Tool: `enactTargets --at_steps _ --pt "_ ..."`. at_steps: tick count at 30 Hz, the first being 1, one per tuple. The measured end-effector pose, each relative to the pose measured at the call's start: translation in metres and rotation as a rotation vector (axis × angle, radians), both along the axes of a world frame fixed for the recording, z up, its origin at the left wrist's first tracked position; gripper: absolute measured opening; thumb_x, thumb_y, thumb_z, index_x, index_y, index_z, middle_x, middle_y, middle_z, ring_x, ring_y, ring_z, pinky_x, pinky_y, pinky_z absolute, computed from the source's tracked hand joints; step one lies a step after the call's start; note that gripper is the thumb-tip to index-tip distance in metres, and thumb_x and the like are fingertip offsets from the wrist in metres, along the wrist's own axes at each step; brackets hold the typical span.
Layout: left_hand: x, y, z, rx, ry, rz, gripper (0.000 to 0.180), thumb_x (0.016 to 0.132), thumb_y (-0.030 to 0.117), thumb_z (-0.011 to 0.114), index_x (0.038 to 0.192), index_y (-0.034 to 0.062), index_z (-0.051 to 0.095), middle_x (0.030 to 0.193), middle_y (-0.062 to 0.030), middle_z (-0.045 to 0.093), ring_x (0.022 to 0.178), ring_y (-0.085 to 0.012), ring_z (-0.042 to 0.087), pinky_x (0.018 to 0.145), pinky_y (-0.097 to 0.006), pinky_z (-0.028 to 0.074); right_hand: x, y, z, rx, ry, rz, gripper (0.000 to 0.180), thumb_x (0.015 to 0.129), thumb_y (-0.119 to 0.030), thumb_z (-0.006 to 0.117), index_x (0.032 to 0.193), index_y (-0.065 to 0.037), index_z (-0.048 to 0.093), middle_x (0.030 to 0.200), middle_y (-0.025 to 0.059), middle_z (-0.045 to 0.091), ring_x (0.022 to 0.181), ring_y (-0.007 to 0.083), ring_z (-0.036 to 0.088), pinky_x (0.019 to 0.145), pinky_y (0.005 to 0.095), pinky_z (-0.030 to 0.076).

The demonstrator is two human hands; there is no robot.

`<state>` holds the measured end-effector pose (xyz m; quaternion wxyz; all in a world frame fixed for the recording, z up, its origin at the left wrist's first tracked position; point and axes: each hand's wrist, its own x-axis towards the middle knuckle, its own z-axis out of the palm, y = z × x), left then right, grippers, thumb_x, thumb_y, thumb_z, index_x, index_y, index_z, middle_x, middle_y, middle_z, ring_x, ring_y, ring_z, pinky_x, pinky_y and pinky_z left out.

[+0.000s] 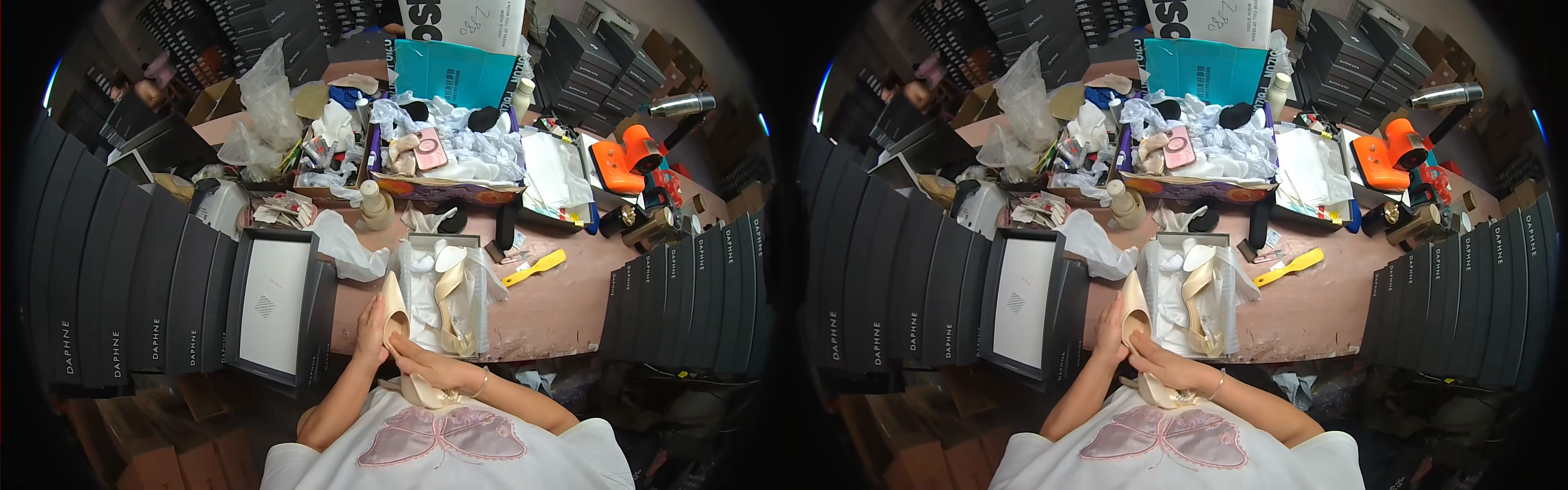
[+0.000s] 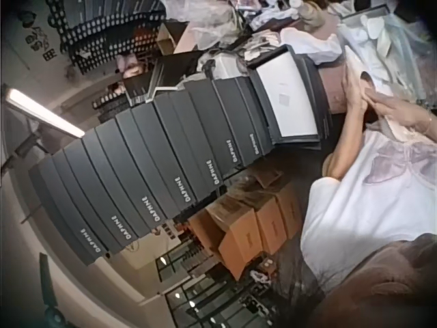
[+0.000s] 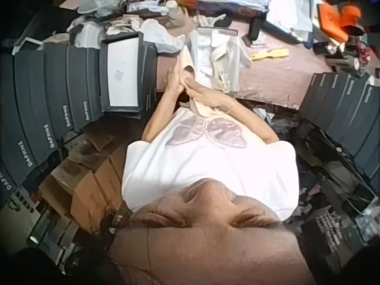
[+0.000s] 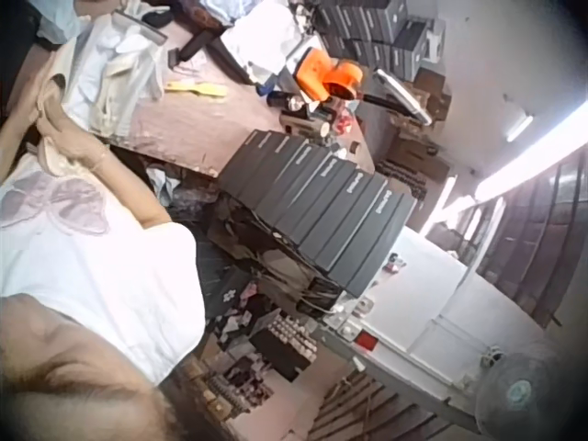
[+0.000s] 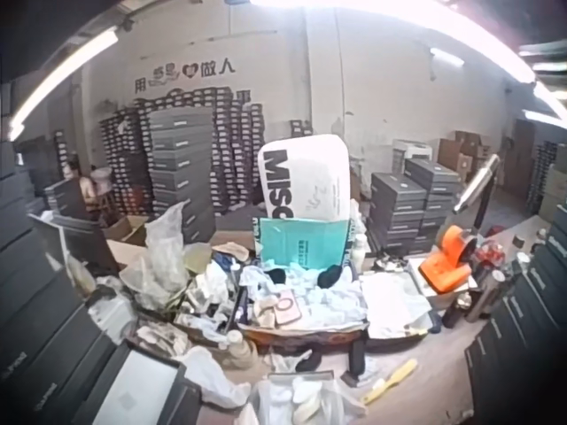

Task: Packaging high-heeled shoes into boxes with tissue paper.

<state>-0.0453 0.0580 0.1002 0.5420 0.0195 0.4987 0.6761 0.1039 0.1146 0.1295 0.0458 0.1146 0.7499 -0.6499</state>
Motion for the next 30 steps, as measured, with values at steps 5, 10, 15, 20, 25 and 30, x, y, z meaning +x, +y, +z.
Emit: enactTargets --at_steps 5,10,15,20,25,30 --pt "-0.018 0.003 -0.006 0.234 -0.295 0.082 0.061 0.095 0.053 0.042 0.123 -0.0007 0.050 0.105 -0.0140 0.062 0.093 -0.0227 0.062 0.083 -0.037 0.052 0.017 0.070 -0.006 -0.208 -0.210 -0.305 0.038 0.097 -0.028 0.045 0.115 0.001 0.061 0.119 0.0178 0.059 0.109 0.0283 0.058 0.094 0.0362 0.048" --pt "0.039 -0.012 0.024 0.189 -0.567 -0.031 0.077 0.090 0.065 0.039 0.136 0.0033 0.038 0.128 -0.0180 0.050 0.114 -0.0335 0.053 0.094 -0.048 0.046 0.002 0.182 -0.082 1.437 0.095 -0.207 0.026 0.073 -0.009 0.059 0.097 -0.009 0.068 0.105 0.0119 0.063 0.107 0.0275 0.054 0.086 0.0388 0.043" --pt "0.042 -0.019 0.016 0.067 -0.476 0.000 0.073 0.092 0.065 0.032 0.135 0.0062 0.039 0.124 -0.0124 0.052 0.109 -0.0295 0.056 0.091 -0.048 0.048 -0.004 0.174 -0.079 0.713 0.023 -0.466 0.012 0.082 -0.009 0.062 0.092 -0.006 0.067 0.088 0.0077 0.063 0.087 0.0197 0.060 0.074 0.0373 0.047" --pt "0.042 -0.007 0.012 0.067 -0.296 0.196 0.068 0.094 0.063 0.029 0.132 0.0092 0.043 0.122 -0.0081 0.054 0.108 -0.0222 0.055 0.089 -0.040 0.047 0.018 0.066 -0.018 -0.502 -0.160 -0.370 0.034 0.085 -0.003 0.066 0.113 -0.001 0.046 0.080 0.0035 0.059 0.064 0.0091 0.060 0.057 0.0232 0.051" --pt "0.058 -0.014 0.004 -0.005 -0.335 0.100 0.043 0.097 0.023 0.050 0.134 0.0104 0.032 0.121 -0.0101 0.051 0.113 -0.0237 0.053 0.093 -0.041 0.047 -0.002 0.047 -0.025 0.297 0.007 -0.447 0.033 0.081 -0.008 0.069 0.109 -0.001 0.052 0.099 0.0124 0.055 0.071 0.0213 0.062 0.061 0.0313 0.052" --pt "0.057 -0.029 -0.032 0.055 -0.406 0.040 0.037 0.097 0.019 0.047 0.131 0.0093 0.036 0.118 -0.0104 0.052 0.106 -0.0237 0.056 0.087 -0.042 0.050 0.003 0.051 -0.019 0.613 0.117 -0.323 0.024 0.078 -0.015 0.071 0.096 -0.003 0.061 0.109 0.0149 0.054 0.086 0.0309 0.060 0.076 0.0375 0.050"
